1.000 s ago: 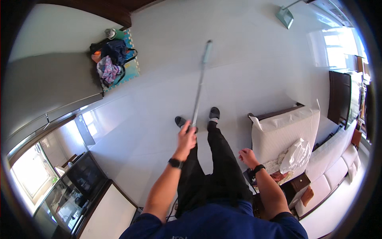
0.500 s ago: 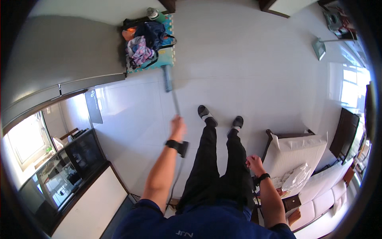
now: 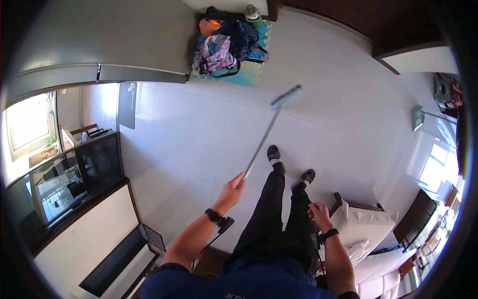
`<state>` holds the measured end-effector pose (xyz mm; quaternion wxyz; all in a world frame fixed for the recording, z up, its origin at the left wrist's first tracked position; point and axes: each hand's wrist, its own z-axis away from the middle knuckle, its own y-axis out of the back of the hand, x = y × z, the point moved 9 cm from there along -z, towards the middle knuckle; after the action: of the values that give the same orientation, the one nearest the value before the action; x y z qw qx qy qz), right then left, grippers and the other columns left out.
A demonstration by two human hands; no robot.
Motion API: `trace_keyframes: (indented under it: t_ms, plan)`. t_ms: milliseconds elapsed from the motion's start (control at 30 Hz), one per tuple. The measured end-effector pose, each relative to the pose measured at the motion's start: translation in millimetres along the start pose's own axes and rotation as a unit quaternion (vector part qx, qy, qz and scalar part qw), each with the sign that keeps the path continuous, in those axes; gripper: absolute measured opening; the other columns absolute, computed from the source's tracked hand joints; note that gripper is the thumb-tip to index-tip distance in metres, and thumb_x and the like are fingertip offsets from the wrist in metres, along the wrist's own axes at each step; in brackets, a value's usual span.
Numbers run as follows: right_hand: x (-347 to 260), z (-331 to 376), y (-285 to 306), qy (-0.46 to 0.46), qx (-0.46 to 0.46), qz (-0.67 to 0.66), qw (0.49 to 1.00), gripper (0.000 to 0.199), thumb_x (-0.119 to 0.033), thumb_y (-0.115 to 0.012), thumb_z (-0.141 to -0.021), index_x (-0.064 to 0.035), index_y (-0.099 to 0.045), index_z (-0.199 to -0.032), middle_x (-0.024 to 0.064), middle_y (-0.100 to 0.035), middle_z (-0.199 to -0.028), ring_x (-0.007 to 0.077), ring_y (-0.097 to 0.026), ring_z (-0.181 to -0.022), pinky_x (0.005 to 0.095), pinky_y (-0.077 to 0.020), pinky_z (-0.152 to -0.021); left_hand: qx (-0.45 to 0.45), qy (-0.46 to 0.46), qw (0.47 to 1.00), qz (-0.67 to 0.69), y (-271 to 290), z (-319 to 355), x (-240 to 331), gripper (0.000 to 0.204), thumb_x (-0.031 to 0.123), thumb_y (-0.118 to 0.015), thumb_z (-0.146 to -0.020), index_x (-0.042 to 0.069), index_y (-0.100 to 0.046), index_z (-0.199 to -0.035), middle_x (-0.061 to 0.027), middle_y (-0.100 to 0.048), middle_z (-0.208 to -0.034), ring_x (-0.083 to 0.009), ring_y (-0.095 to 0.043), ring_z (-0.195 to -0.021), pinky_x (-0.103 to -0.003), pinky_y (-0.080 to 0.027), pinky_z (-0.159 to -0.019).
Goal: Sweep the floor using a broom and dustpan in a living room and hallway area.
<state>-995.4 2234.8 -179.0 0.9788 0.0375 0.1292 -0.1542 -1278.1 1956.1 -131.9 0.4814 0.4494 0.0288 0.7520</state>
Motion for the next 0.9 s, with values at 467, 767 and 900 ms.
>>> trace_keyframes:
  t_ms: [467, 767, 900]
  plan:
    - [6.1, 1.0, -4.7, -0.031, 0.004, 0.041, 0.999, 0.02, -0.022, -0.052, -0.09, -0.0034, -0.059, -0.092, 0.0034, -0.059, -0.068, 0.0093, -0.054, -0.053, 0.0225, -0.0416, -0.046, 0.115, 0.194, 0.972, 0.061, 92.4, -128.0, -126.1, 0.023, 0.019, -0.04, -0.092, -0.001, -0.05, -0.092, -0.0194, -0.057, -0.065, -0.0294, -0.053, -0.047, -0.04, -0.041, -0.039]
    - [-24.9, -13.0, -8.1, 0.005, -0.001, 0.036, 0.999, 0.021, -0.019, -0.051, -0.089, 0.0, -0.06, -0.089, 0.0047, -0.06, -0.068, 0.0102, -0.055, -0.054, 0.0243, -0.0449, -0.05, -0.142, 0.129, 0.981, 0.038, -154.1, -70.4, 65.6, 0.045, 0.02, -0.045, -0.09, 0.0, -0.044, -0.13, -0.0286, -0.059, -0.105, -0.0424, -0.057, -0.098, -0.044, -0.047, -0.081]
    - [-36.2, -16.3, 1.2, 0.027, -0.012, 0.053, 0.998, 0.022, -0.019, -0.051, -0.088, -0.0003, -0.061, -0.088, 0.0045, -0.061, -0.068, 0.0107, -0.056, -0.054, 0.0243, -0.0456, -0.052, -0.09, 0.01, 0.993, 0.081, -139.8, -85.6, 93.3, 0.042, 0.026, -0.052, -0.089, 0.0, -0.052, -0.121, -0.0264, -0.061, -0.1, -0.0398, -0.06, -0.094, -0.041, -0.048, -0.079]
